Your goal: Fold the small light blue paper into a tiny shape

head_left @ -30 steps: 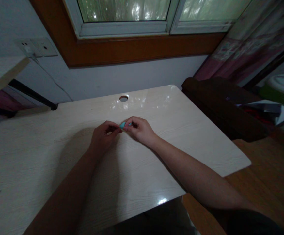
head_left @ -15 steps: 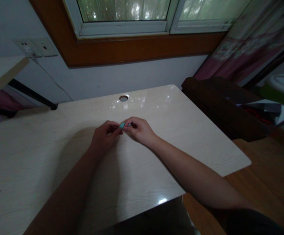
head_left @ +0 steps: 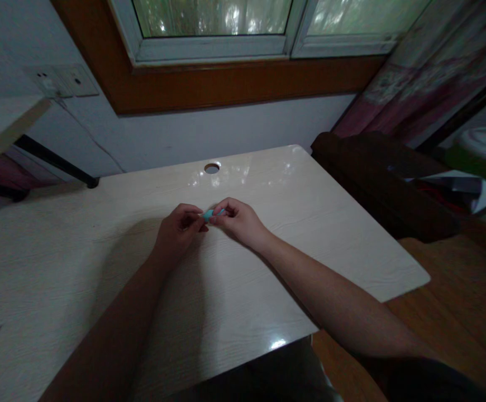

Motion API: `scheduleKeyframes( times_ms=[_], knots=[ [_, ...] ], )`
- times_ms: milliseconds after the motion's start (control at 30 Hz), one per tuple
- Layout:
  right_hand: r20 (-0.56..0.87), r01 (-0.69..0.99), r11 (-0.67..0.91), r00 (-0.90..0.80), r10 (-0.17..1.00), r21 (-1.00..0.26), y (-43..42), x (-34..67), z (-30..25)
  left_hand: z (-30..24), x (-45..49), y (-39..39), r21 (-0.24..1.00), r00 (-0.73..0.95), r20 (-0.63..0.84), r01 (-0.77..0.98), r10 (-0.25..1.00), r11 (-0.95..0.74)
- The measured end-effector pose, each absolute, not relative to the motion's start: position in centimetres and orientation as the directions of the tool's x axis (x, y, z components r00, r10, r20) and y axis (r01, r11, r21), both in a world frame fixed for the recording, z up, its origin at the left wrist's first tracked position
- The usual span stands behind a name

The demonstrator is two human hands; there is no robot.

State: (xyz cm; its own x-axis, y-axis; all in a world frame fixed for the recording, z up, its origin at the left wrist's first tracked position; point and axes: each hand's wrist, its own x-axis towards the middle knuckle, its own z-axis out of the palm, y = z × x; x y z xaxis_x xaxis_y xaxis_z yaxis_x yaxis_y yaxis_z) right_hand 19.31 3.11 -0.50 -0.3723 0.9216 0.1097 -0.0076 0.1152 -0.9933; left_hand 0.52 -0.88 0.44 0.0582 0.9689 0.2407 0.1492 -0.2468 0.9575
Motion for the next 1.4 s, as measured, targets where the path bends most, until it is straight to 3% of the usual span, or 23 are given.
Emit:
scheduleKeyframes(
  times_ms=[167, 467, 800, 1200, 1300, 1400],
  knots=[
    [0.086, -0.159, 0.031, -0.353, 0.931, -0.987, 3.39, 19.22, -0.46, 0.91, 0.69, -0.81, 0.98, 0.083, 0.171, 0.092, 0.982, -0.179],
    [0.088, -0.155, 0.031, -0.375, 0.923, -0.987, 3.37, 19.27, -0.46, 0.81, 0.42, -0.7, 0.976, 0.156, 0.023, 0.21, 0.987, -0.056],
    [0.186, -0.22, 0.125, -0.286, 0.94, -0.967, 3.24, 19.28, 0.23, 1.16, 0.39, -0.86, 0.983, 0.208, -0.043, 0.181, 0.977, 0.005],
    [0.253, -0.089, 0.237, -0.381, 0.89, -0.967, 2.91, 19.44, -0.07, 1.25, 0.25, -0.67, 0.935, 0.192, 0.02, 0.344, 0.981, -0.087],
    [0.212, -0.072, 0.199, -0.382, 0.9, -0.977, 2.95, 19.41, 0.04, 1.29, 0.23, -0.79, 0.946, 0.173, 0.023, 0.316, 0.985, -0.077],
    [0.17, 0.05, 0.209, -0.41, 0.896, -0.977, 2.96, 19.47, 0.16, 1.32, 0.27, -0.8, 0.954, 0.16, 0.016, 0.293, 0.987, -0.063]
  ],
)
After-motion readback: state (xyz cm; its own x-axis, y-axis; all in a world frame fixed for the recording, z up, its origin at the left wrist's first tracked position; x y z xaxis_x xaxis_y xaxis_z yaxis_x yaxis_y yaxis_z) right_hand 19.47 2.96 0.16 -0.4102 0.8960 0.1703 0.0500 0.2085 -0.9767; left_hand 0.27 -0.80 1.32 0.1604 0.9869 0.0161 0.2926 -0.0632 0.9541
